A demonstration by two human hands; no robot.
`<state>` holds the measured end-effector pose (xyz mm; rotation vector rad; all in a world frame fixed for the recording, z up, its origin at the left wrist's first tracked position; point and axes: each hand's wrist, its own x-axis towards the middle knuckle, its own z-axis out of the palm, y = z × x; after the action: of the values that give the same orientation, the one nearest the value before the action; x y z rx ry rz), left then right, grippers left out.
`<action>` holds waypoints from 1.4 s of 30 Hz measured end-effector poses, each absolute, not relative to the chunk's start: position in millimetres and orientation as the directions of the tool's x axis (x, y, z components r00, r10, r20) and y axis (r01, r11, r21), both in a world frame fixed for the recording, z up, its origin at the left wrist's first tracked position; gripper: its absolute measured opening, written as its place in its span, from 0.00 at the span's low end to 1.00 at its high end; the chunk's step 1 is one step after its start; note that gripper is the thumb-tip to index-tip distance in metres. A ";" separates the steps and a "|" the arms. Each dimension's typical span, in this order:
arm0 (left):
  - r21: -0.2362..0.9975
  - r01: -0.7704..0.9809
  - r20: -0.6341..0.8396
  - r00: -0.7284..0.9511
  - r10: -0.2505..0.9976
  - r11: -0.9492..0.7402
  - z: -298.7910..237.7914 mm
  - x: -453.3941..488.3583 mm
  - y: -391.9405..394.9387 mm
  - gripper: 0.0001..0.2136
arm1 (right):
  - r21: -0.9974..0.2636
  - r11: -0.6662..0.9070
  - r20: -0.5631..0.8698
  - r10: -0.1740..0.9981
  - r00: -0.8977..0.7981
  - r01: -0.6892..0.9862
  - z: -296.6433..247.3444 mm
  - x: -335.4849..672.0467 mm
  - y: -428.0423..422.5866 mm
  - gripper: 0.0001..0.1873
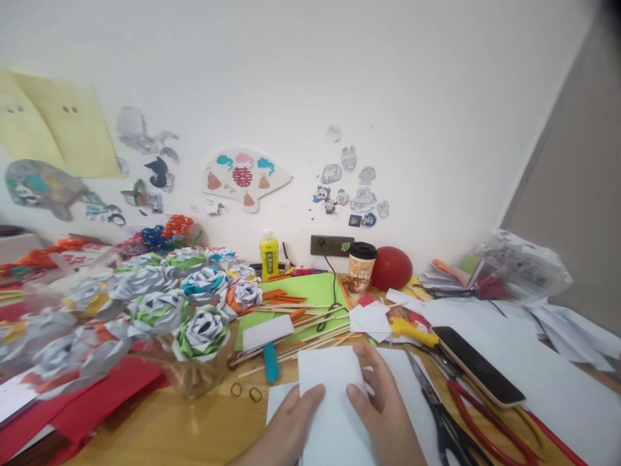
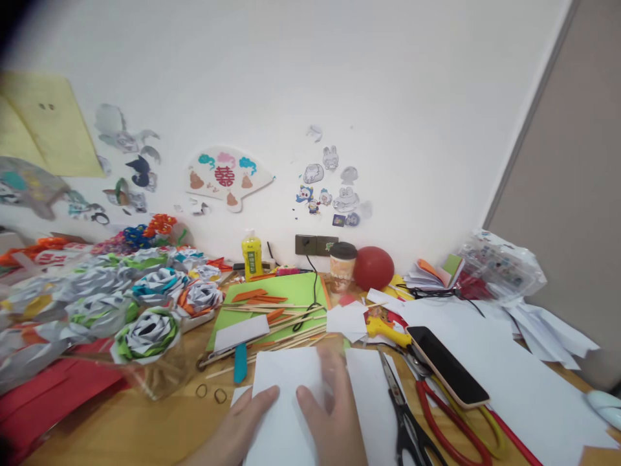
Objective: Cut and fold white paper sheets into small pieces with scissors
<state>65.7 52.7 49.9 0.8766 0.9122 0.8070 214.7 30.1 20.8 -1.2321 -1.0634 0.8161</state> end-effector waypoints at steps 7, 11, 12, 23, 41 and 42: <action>0.923 -0.098 -0.303 0.411 0.860 0.372 42.8 66.5 43.2 0.20 | -0.942 -0.031 -0.140 0.942 0.306 -0.335 39.5 219.7 29.3 0.36; 0.941 -0.054 -0.297 0.351 0.888 0.335 43.4 72.4 43.7 0.21 | -0.938 -0.122 -0.191 0.962 0.192 -0.323 52.4 216.6 21.2 0.25; 0.947 -0.043 -0.284 0.346 0.894 0.318 44.8 74.2 44.5 0.21 | -0.951 -0.097 -0.167 0.960 0.223 -0.294 53.3 215.1 19.8 0.24; 0.993 -0.101 -0.030 0.233 0.972 0.055 55.0 78.3 43.1 0.20 | -0.976 -0.057 -0.117 0.952 0.283 -0.211 52.9 209.1 19.4 0.24; 0.991 -0.092 -0.063 0.277 0.959 0.092 50.1 72.8 55.7 0.17 | -0.979 -0.004 -0.041 0.983 0.177 -0.206 39.9 208.6 20.2 0.24; 0.997 -0.058 -0.026 0.253 0.967 0.042 50.9 72.7 55.8 0.16 | -0.977 -0.022 -0.062 0.981 0.186 -0.211 39.8 208.4 20.0 0.25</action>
<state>72.7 55.8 50.9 1.2480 0.9922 1.0254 208.4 20.0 39.8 -1.1699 -0.8954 1.1887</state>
